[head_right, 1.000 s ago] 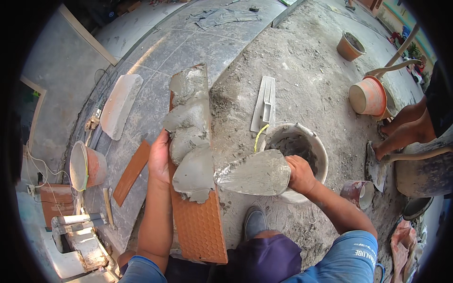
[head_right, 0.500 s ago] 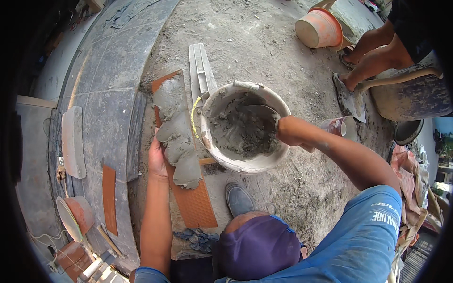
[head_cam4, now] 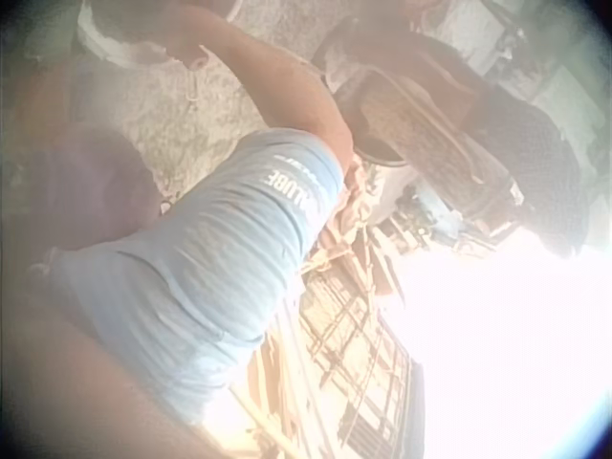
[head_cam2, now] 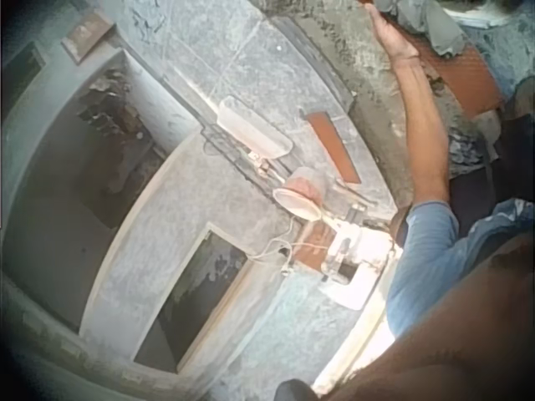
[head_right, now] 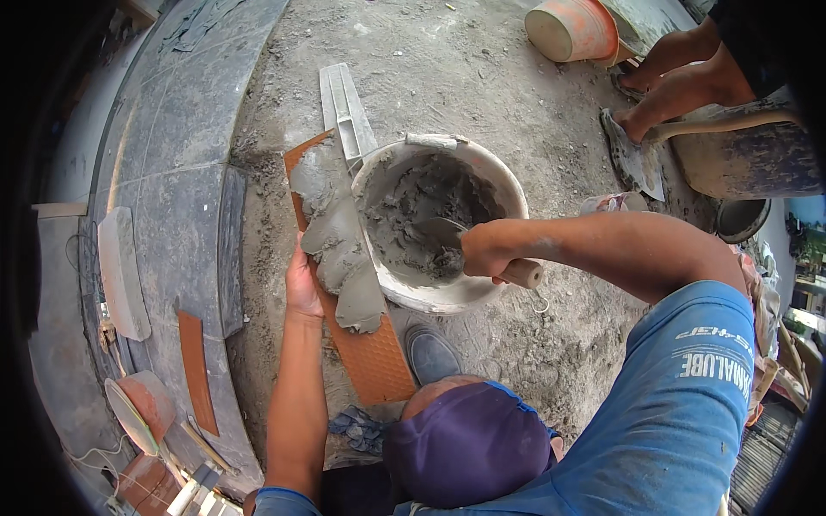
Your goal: The person kneels on the floor and uses a trowel to apply cement to a rectangular tile. They then place the tile onto the prepared floor area and press it into place.
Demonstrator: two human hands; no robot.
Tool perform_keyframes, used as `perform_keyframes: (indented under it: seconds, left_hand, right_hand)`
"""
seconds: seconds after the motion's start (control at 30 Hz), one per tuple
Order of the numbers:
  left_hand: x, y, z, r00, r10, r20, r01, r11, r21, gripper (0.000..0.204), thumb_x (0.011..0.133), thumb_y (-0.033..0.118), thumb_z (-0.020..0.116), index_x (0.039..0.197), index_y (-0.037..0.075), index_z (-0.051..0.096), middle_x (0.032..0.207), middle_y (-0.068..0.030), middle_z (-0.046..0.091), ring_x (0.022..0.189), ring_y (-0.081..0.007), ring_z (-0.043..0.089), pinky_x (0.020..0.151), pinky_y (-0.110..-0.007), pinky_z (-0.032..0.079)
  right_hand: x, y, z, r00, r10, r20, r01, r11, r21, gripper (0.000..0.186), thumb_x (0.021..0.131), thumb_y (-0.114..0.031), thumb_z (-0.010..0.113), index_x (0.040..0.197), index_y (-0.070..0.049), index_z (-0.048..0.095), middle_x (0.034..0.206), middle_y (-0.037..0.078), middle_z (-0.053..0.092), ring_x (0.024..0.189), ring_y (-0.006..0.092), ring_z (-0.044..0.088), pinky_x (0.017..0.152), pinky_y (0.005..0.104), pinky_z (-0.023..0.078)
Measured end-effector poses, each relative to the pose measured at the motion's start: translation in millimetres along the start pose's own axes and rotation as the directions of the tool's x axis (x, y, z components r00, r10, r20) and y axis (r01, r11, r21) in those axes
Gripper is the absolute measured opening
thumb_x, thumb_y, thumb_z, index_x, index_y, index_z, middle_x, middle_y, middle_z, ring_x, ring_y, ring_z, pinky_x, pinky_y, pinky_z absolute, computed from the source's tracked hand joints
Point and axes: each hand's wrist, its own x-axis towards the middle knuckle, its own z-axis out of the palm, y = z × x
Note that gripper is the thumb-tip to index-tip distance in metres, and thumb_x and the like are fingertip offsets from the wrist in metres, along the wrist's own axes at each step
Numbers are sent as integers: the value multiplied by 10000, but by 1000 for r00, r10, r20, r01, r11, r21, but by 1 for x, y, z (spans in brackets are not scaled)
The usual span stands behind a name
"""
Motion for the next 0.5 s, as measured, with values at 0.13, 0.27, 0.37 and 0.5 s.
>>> perform_keyframes:
  seconds: [0.13,0.27,0.37,0.5]
  left_hand:
    - [1,-2,6,998,-21,52,20,1000,7,557,1022,443,369,1390,27,414,1332,-136,542,1180,-273,562,999,-446,466]
    - [2,-5,3,998,-13,55,17,997,-75,488,1030,404,371,1354,51,468,1306,-121,568,1166,-275,577,997,-450,474]
    - [5,-4,0,1000,-7,30,10,996,-86,494,1028,413,376,1348,49,472,1299,-120,572,1160,-273,579,989,-445,478]
    - [-2,18,4,997,72,33,-67,990,-124,518,1020,418,389,1370,42,449,1310,-126,565,1156,-279,578,996,-437,466]
  right_hand:
    - [1,-3,7,970,-190,150,158,967,199,291,907,-236,537,810,31,596,665,85,608,565,186,613,528,345,525]
    - [-10,17,10,953,-252,169,137,854,502,336,936,-291,579,871,38,585,673,65,577,552,166,591,488,316,501]
    - [-21,49,27,923,-358,140,123,620,775,259,932,-217,604,975,38,613,670,35,558,532,123,562,464,276,478]
    - [-64,76,41,894,-448,5,172,355,919,233,888,-136,652,1066,14,630,679,19,562,507,101,550,460,240,456]
